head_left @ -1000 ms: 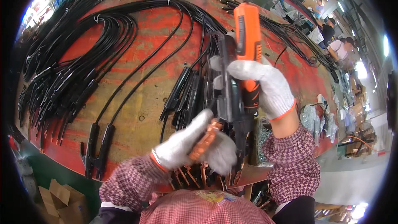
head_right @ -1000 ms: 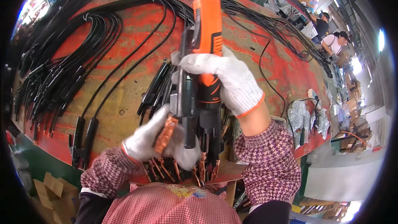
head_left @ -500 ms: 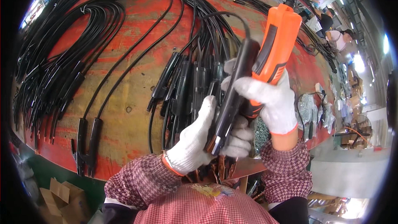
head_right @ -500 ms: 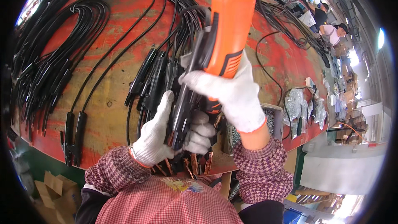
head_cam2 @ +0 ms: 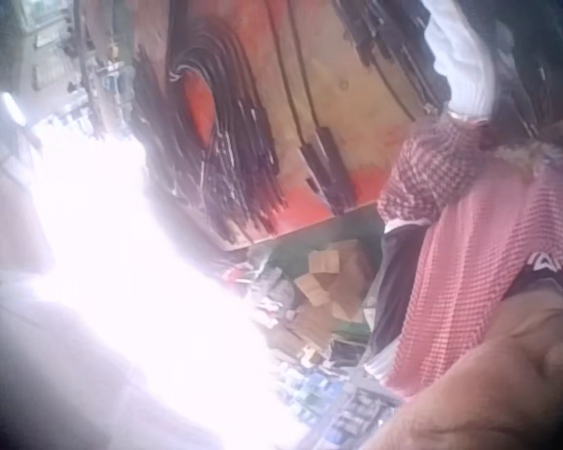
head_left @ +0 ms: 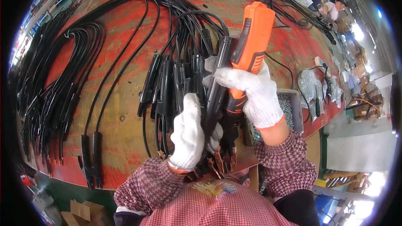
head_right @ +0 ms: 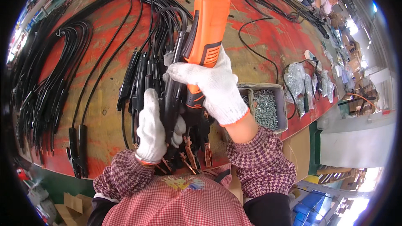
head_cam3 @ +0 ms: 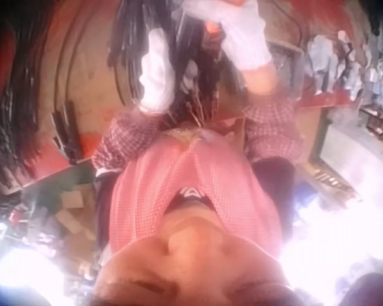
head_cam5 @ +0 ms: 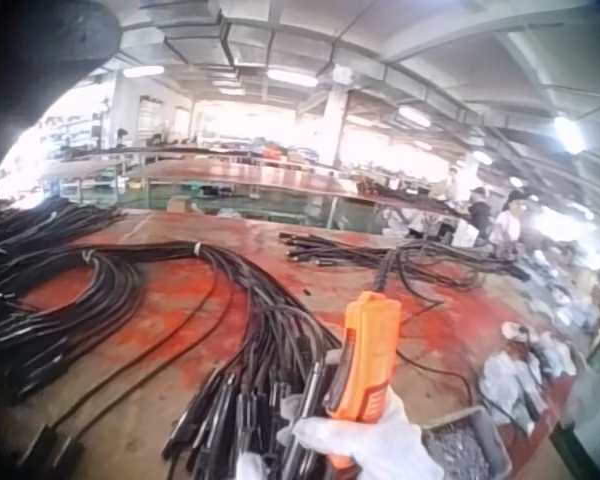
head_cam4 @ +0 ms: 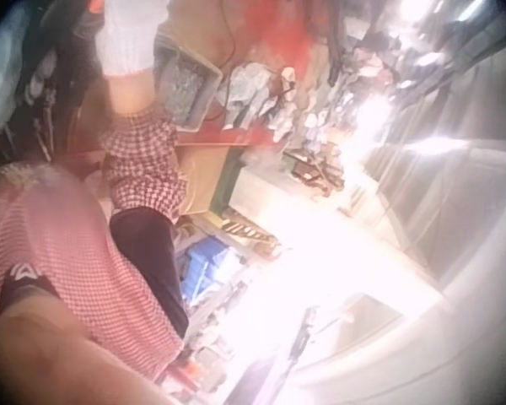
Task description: The person assembles electronic components by screwing together plastic housings with screws using an electric screwdriver.
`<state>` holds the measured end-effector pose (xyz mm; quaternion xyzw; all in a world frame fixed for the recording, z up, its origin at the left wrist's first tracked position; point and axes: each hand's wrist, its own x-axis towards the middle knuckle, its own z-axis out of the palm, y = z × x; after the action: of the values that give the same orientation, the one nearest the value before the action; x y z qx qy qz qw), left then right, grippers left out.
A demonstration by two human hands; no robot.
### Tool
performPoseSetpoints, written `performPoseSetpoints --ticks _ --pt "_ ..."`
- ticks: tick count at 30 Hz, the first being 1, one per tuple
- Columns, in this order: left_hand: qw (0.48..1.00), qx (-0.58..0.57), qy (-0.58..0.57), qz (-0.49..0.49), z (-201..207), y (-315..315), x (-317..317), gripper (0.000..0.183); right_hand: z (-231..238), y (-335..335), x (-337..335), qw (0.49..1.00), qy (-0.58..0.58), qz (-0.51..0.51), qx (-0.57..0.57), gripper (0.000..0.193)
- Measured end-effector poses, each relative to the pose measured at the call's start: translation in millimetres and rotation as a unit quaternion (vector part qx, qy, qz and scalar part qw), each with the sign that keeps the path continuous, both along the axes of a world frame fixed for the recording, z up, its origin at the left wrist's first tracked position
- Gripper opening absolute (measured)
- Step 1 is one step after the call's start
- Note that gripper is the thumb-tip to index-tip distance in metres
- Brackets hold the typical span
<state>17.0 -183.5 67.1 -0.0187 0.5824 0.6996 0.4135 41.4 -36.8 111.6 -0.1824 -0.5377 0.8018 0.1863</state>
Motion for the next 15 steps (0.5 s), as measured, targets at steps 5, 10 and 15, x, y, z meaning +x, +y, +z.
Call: performPoseSetpoints --ticks 5,10,15 --pt "0.965 0.125 -0.214 -0.085 20.3 -0.3 -7.5 0.075 -1.3 1.7 8.1 0.994 0.03 -0.072 0.078 0.041" --pt "0.951 0.165 -0.245 -0.087 12.9 -2.5 -3.1 0.075 -6.2 3.9 7.5 0.991 -0.003 -0.082 0.107 0.053" --pt "0.922 -0.187 0.268 -0.207 25.1 -21.1 11.9 0.035 7.2 16.2 8.2 0.933 -0.051 -0.159 0.32 0.059"
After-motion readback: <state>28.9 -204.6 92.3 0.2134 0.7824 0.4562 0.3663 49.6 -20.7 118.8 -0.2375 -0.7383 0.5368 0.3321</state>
